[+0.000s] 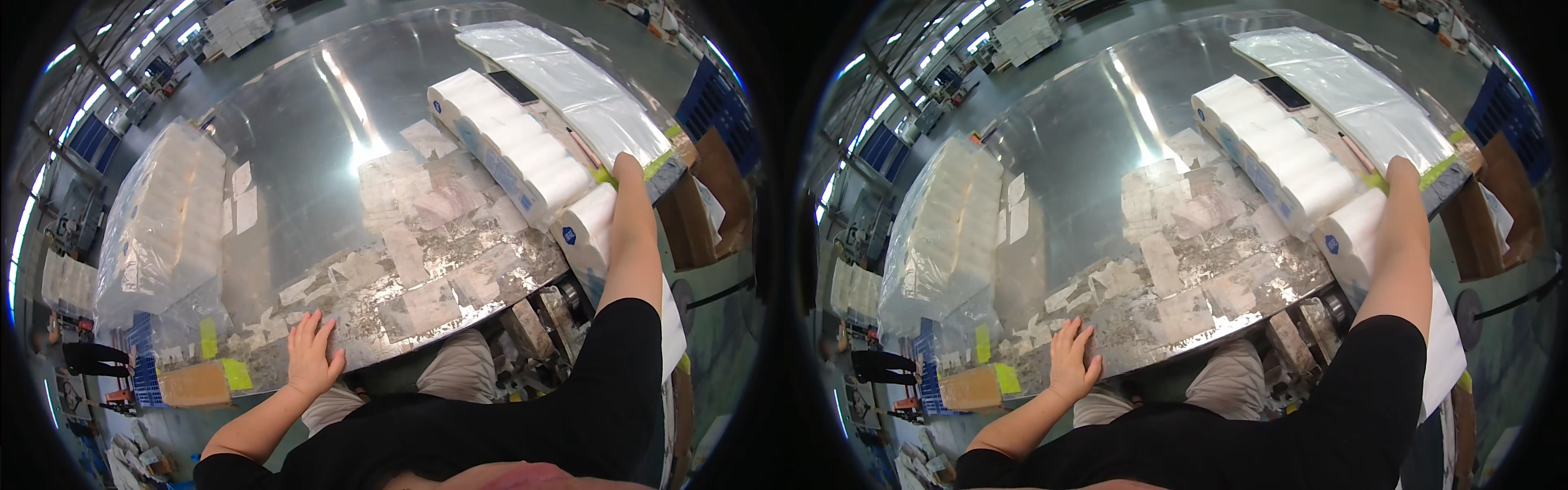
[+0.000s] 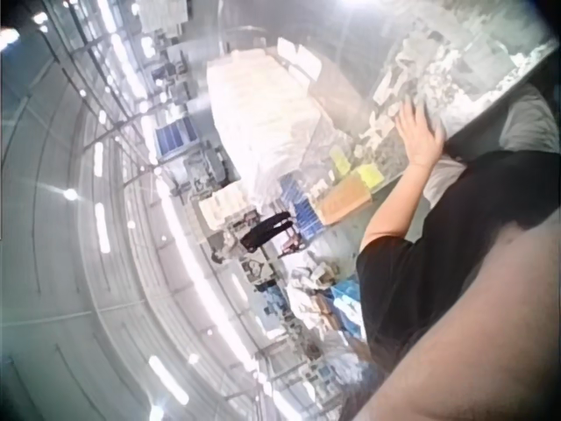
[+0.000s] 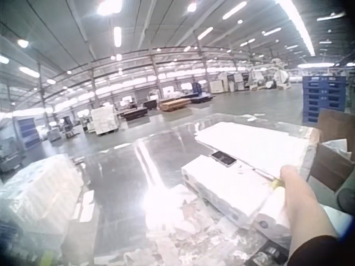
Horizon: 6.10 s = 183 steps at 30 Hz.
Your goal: The person unpacks multiple plastic-wrapped packages of paper towels on a metal table. They use a box cutter to slice open the plastic, remove the paper towel packs, and place them on the table. The process is repeated for several packages.
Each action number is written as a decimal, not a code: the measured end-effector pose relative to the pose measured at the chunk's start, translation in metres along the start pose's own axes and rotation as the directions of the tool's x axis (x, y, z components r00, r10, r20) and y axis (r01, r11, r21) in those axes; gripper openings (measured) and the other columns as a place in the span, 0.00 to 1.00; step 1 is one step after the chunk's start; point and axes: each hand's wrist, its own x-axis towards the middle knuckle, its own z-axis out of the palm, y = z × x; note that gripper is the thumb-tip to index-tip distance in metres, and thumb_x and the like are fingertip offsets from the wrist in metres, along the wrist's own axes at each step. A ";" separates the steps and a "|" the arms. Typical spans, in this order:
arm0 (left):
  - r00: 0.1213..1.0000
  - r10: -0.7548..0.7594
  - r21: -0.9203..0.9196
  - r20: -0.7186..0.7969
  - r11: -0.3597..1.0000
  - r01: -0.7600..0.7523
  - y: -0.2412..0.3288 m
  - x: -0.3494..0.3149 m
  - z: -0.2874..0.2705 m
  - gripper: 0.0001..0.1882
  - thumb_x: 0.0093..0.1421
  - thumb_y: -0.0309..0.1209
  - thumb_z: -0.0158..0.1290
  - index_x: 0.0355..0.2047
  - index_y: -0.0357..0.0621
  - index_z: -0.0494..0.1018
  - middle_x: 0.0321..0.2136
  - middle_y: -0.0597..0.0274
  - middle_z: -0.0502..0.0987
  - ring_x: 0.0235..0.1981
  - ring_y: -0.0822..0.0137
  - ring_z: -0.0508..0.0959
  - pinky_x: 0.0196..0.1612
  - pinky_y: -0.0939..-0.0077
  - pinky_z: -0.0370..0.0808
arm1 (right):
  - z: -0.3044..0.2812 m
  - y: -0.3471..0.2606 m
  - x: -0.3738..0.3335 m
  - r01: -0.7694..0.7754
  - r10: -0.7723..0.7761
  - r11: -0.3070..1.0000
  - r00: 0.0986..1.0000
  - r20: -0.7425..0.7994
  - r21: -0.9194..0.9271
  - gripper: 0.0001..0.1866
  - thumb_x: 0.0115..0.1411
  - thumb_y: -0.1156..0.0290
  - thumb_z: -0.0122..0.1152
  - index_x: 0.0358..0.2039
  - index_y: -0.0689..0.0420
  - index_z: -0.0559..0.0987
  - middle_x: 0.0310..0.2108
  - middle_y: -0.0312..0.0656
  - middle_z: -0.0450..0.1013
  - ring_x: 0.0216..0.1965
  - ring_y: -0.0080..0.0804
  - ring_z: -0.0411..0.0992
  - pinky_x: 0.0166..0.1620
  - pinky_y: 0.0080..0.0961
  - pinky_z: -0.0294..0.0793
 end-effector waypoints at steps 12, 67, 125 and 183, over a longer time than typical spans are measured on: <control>1.000 -0.005 -0.006 0.000 1.000 0.005 -0.005 0.000 0.005 0.31 0.49 0.39 0.55 0.55 0.47 0.64 0.59 0.50 0.58 0.62 0.47 0.55 0.61 0.45 0.49 | 0.026 0.006 0.021 0.044 -0.045 0.999 0.997 -0.055 -0.033 0.14 0.56 0.74 0.48 0.38 0.58 0.80 0.42 0.51 0.75 0.45 0.44 0.74 0.45 0.38 0.74; 0.940 -0.236 -0.905 0.246 -0.402 0.136 -0.005 -0.063 -0.007 0.17 0.59 0.37 0.51 0.45 0.42 0.68 0.40 0.65 0.71 0.37 0.73 0.71 0.41 0.75 0.70 | -0.198 -0.351 -0.590 -0.015 -0.869 -0.439 -0.247 -0.429 0.898 0.21 0.58 0.60 0.58 0.46 0.62 0.75 0.50 0.44 0.71 0.54 0.31 0.65 0.57 0.29 0.61; 0.327 -0.030 0.142 -0.945 0.860 0.490 -0.230 -0.046 -0.367 0.15 0.59 0.38 0.47 0.42 0.46 0.74 0.34 0.49 0.78 0.37 0.50 0.78 0.41 0.62 0.74 | -0.290 -0.183 -0.269 0.714 -0.095 0.695 0.206 -0.974 0.083 0.14 0.61 0.65 0.43 0.36 0.57 0.77 0.34 0.53 0.74 0.36 0.50 0.73 0.39 0.43 0.72; 0.930 -0.275 -0.240 -0.245 0.946 0.217 -0.125 0.029 0.007 0.08 0.56 0.34 0.49 0.31 0.43 0.72 0.31 0.50 0.76 0.35 0.48 0.75 0.37 0.57 0.70 | 0.008 -0.137 -0.521 -0.692 -0.674 -0.347 0.653 0.344 0.634 0.44 0.46 0.67 0.65 0.61 0.63 0.53 0.53 0.55 0.64 0.54 0.46 0.64 0.57 0.41 0.65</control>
